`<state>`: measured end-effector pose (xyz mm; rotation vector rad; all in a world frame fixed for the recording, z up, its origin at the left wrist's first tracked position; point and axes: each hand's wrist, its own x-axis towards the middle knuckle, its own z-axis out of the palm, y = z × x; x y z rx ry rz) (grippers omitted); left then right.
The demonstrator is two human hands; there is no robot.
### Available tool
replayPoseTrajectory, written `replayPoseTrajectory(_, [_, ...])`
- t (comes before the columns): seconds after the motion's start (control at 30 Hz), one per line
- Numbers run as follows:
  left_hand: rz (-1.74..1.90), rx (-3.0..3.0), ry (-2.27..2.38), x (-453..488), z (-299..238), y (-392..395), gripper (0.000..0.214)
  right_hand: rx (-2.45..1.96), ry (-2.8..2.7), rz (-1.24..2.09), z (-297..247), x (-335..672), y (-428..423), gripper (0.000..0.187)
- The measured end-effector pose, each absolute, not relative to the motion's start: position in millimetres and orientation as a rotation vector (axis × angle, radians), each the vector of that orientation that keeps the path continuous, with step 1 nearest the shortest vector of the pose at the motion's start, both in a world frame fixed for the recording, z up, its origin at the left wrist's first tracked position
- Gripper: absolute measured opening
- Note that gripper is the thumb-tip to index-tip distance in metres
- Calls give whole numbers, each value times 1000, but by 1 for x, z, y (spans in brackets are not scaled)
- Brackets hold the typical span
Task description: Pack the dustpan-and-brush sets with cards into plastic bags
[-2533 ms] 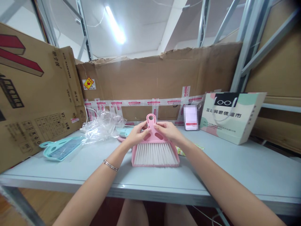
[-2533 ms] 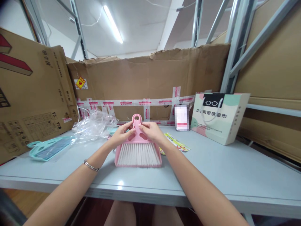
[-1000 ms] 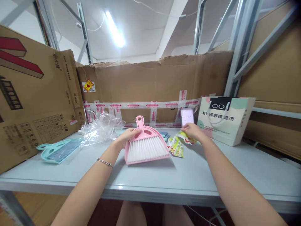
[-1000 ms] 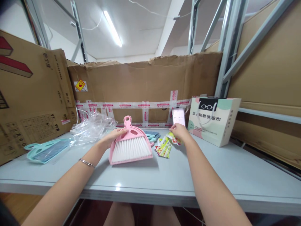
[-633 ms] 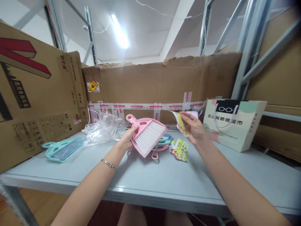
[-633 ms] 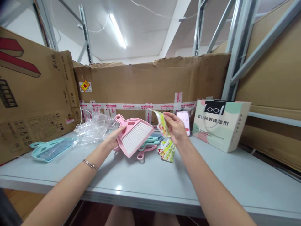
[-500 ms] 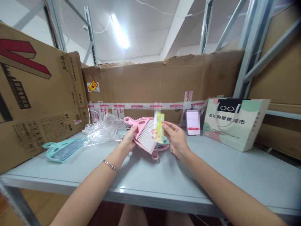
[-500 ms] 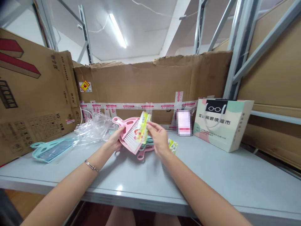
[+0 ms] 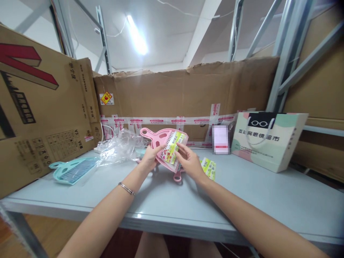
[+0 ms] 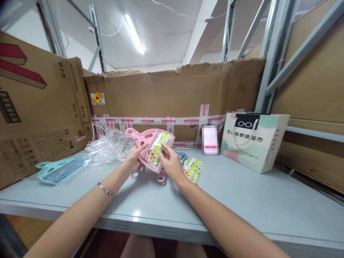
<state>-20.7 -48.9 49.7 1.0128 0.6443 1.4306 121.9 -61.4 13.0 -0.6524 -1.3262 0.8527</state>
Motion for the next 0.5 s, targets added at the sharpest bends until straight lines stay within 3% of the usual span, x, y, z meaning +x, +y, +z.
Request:
replayPoseTrajectory(0.13, [1418, 1134, 635, -19, 49, -53, 50, -712, -1359, 817, 10, 123, -59, 49])
replayPoseTrajectory(0.33, [1470, 1125, 711, -15, 42, -49, 47, -747, -1368, 798, 8, 121, -59, 47])
replayPoseTrajectory(0.43, [1485, 1126, 724, -14, 42, -48, 45, -843, -1369, 585, 9, 123, -58, 43])
replayPoseTrajectory(0.5, [1477, 1125, 720, -14, 42, -48, 43, -966, -1265, 372, 9, 126, -55, 54])
